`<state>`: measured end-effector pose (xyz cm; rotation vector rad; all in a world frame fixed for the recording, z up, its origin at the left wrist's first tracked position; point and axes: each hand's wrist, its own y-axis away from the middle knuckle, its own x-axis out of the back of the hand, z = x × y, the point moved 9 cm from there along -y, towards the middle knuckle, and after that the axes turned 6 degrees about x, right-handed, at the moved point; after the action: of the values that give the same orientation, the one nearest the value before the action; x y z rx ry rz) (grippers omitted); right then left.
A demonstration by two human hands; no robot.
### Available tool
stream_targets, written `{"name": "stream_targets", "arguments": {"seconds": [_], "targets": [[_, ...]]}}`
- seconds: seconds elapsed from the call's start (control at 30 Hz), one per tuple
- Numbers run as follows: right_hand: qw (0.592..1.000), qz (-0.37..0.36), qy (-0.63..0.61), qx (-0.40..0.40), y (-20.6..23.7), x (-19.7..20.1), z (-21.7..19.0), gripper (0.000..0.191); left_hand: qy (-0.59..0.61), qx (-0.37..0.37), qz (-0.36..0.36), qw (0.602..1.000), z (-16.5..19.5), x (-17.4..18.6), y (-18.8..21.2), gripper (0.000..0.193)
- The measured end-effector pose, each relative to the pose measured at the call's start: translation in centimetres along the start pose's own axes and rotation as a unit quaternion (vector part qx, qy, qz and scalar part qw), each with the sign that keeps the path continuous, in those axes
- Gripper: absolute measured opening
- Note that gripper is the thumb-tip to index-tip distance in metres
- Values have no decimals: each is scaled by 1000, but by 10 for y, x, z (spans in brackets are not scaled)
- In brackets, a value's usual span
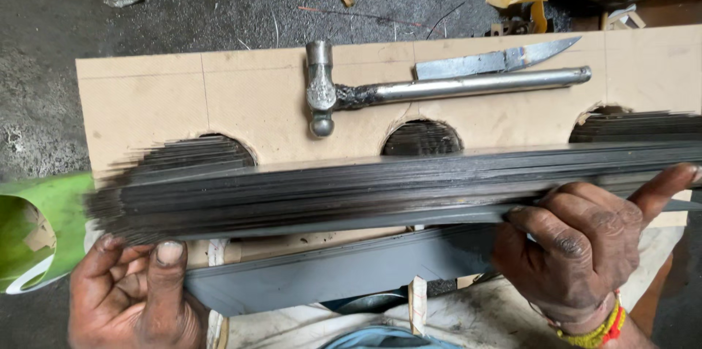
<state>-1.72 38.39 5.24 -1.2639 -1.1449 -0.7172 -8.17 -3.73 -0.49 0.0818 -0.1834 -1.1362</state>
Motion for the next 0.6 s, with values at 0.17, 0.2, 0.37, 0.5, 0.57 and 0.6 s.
{"name": "stream_targets", "arguments": {"seconds": [0.17,0.2,0.37,0.5,0.57,0.6], "targets": [[997,21,56,55,-23,19,-28,27,14,-48,-4,999,-16,9,-2,47],[997,20,61,52,-27,17,-28,28,8,-60,-2,998,-18,10,-5,46],[999,19,47,1,-27,12,-20,21,-121,38,-38,991,-42,27,-20,38],[996,-25,76,-44,-25,2,-13,26,-130,72,-54,987,-57,39,-28,48],[995,-31,77,-57,-22,2,-12,23,-116,35,-58,991,-55,36,-27,47],[994,-35,77,-64,-20,1,-11,22,-110,17,-60,992,-53,34,-26,46]]}}
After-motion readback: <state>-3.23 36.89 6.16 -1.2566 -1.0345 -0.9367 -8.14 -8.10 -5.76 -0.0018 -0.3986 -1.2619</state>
